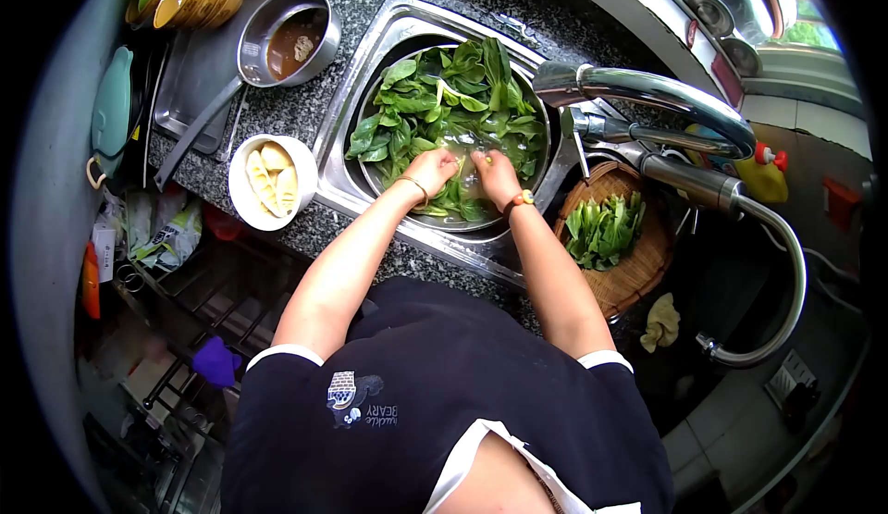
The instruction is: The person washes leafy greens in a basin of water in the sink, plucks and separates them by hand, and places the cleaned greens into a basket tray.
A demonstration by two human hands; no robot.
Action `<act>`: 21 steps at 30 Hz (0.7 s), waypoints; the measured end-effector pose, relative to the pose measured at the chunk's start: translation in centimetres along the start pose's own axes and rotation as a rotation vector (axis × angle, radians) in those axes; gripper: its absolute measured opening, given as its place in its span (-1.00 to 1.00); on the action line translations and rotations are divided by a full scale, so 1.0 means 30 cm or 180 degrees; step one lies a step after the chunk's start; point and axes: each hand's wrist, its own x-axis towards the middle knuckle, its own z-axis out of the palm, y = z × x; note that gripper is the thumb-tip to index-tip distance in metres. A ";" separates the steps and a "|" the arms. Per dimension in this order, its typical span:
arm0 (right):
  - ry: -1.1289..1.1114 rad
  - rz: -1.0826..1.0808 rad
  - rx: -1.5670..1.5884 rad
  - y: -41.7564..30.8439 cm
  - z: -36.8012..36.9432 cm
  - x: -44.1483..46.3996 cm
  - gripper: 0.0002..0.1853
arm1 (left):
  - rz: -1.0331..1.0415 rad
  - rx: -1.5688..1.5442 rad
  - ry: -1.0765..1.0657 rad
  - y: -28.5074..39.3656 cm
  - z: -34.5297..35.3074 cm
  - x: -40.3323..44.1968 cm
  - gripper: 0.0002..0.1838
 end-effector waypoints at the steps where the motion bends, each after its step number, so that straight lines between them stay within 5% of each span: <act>1: -0.0357 0.0688 0.1141 0.006 -0.003 0.006 -0.66 | 0.0033 -0.0818 0.0091 -0.031 0.016 0.010 -0.77; 3: -0.1046 0.1063 0.1921 -0.045 -0.057 -0.026 -0.75 | -0.0311 -0.1606 -0.0315 -0.055 0.025 0.032 -0.79; 7: -0.0979 0.0740 0.1778 -0.047 -0.034 -0.051 -0.84 | -0.0267 -0.2025 -0.0141 -0.013 0.017 0.012 -0.85; 10: -0.0928 0.0804 0.2644 -0.041 -0.031 -0.048 -0.86 | -0.0436 -0.1765 -0.0344 -0.005 0.003 0.009 -0.86; 21: -0.1112 0.0454 0.1808 -0.066 -0.061 -0.032 -0.85 | 0.0019 -0.2596 -0.0300 -0.011 -0.006 -0.015 -0.80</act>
